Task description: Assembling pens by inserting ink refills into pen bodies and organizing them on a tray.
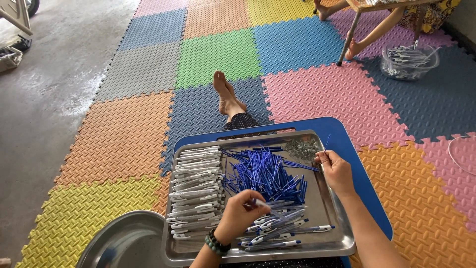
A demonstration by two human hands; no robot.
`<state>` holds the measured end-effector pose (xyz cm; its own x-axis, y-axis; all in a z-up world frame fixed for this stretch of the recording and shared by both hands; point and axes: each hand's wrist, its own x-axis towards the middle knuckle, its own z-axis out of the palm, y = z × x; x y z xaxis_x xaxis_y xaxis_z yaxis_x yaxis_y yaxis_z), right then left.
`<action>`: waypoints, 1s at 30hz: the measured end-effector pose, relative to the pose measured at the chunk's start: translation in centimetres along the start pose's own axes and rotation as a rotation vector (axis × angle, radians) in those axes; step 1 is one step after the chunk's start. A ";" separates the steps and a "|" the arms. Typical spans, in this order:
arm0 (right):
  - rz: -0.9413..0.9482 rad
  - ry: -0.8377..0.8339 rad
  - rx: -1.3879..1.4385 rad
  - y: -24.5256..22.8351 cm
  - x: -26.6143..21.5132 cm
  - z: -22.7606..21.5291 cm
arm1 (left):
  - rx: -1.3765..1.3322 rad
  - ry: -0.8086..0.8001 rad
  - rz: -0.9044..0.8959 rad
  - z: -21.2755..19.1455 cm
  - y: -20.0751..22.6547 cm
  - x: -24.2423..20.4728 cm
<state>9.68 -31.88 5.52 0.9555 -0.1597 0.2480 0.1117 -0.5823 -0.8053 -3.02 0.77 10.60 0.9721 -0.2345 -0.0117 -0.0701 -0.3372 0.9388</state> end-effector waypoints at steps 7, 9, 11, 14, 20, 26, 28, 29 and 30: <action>-0.026 0.008 -0.007 0.0 0.0 0.0 | -0.767 0.076 -0.085 1.1 -1.9 4.2; -0.020 0.006 -0.003 -0.1 -0.1 -0.1 | -0.799 0.080 -0.105 1.9 -3.7 4.3; -0.014 0.005 0.002 -0.2 0.0 -0.1 | -0.831 0.084 -0.124 2.4 -4.7 4.3; -0.040 0.014 -0.017 -0.3 -0.3 -0.2 | -0.863 0.099 -0.163 2.7 -5.0 3.4; -0.055 0.034 -0.005 -0.3 -0.5 0.1 | -0.929 0.090 -0.138 2.2 -4.9 3.0; -0.432 0.147 -0.062 -5.4 -3.2 1.4 | -0.936 0.103 -0.181 2.4 -5.9 3.1; 0.128 -0.236 0.490 -7.4 -4.3 2.8 | -0.916 0.118 -0.236 2.5 -5.8 3.0; 0.126 -0.232 0.493 -7.8 -4.9 3.7 | -0.912 0.115 -0.233 2.4 -5.7 3.1; 0.082 -0.295 0.563 -8.2 -5.7 4.7 | -0.891 0.108 -0.218 2.4 -5.7 3.1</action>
<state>4.57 -22.50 8.15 0.9930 0.0872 0.0799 0.0850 -0.0567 -0.9948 -0.18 -0.23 4.41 0.9623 -0.1469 -0.2290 0.2717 0.4731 0.8381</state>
